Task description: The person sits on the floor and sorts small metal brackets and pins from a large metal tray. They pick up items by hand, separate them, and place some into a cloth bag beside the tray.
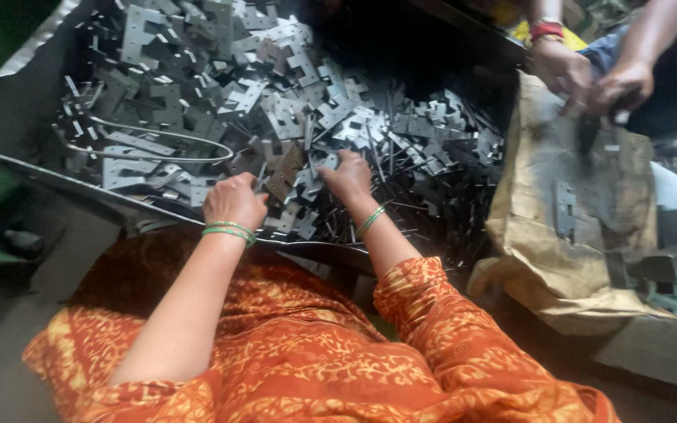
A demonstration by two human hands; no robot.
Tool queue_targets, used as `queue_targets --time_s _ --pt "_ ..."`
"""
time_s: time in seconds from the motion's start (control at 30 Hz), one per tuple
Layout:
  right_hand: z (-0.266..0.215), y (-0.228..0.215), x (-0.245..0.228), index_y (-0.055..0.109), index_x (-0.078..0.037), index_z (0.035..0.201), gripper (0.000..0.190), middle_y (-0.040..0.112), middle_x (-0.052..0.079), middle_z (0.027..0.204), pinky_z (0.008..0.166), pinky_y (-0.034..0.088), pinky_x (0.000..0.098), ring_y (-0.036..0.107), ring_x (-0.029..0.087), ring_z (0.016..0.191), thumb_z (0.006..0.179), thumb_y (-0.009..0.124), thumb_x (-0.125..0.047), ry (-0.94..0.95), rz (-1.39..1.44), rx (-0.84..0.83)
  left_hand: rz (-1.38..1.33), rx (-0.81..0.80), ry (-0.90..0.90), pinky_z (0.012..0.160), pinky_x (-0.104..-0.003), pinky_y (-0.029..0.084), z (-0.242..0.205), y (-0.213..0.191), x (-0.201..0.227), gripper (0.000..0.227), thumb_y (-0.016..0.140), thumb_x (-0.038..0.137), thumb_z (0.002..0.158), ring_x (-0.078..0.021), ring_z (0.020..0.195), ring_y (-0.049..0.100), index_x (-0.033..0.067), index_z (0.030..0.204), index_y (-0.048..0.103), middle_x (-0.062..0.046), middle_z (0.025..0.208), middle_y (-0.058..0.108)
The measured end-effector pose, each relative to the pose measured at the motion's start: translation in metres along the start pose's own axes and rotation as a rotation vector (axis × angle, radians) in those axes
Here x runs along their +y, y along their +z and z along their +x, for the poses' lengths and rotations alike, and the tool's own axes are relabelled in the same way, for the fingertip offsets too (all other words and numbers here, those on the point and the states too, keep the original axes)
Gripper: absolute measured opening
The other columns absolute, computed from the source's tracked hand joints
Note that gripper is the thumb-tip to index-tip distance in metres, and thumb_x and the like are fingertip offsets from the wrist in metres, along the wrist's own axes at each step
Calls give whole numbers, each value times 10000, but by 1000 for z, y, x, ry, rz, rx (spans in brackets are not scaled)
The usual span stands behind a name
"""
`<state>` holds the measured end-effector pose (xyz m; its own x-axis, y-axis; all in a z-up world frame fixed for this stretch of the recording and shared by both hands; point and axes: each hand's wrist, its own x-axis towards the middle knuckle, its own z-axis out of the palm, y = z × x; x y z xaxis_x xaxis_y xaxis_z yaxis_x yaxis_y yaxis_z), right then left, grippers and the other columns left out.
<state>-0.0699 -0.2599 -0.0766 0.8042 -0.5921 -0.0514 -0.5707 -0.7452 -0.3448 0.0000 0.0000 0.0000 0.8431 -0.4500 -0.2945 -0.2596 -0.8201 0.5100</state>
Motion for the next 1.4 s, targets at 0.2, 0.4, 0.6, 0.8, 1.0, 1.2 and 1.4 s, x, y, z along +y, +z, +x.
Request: queue_targets --time_s 0.2,0.4,0.6,0.8,1.0,1.2,1.4 --pt "-16 -49 -9 716 -13 1066 280 760 155 985 648 627 267 734 182 775 799 794 18 326 838 -11 10 316 159 761 -499 569 -15 2 -9 149 743 248 933 -375 889 717 146 1042 743 -112 1012 739" --pt "-37 -121 87 646 -70 1137 103 728 89 1011 613 514 253 717 216 867 1081 731 -85 206 1952 -103 -86 429 430 730 -446 579 -14 0 -16 224 756 168 916 -354 852 719 93 1126 740 -133 987 733" --pt "-70 -125 95 601 -2 1245 284 725 157 1077 830 641 414 722 295 978 970 534 -32 491 1916 -152 -139 206 315 804 -428 580 -17 -12 0 534 922 347 725 -332 860 740 75 1154 756 -166 924 760" --pt "-88 -128 71 714 -28 1190 164 748 132 1068 843 565 387 728 257 932 1049 630 -39 -102 538 4 78 87 172 842 -431 577 -6 -33 -29 485 970 320 611 -357 914 730 47 972 796 -198 972 754" --pt "-95 -143 71 812 -122 955 89 729 101 1076 796 560 361 678 264 953 878 769 -111 -437 -279 348 229 195 186 781 -408 604 -30 -33 -26 380 906 327 784 -357 840 745 -15 874 767 -221 931 743" --pt "-90 -158 110 806 -24 1020 493 705 208 1113 921 595 358 635 362 1103 1074 471 -381 228 1260 -101 -187 348 494 728 -396 591 -53 -53 -22 179 850 190 841 -303 803 739 48 910 765 -129 912 760" --pt "-42 -121 112 792 -57 1140 386 363 350 1547 1103 444 489 352 457 1381 763 794 27 -163 67 275 -379 266 366 665 -367 584 -45 -41 -28 188 871 143 810 -239 657 733 74 968 795 -127 844 766"
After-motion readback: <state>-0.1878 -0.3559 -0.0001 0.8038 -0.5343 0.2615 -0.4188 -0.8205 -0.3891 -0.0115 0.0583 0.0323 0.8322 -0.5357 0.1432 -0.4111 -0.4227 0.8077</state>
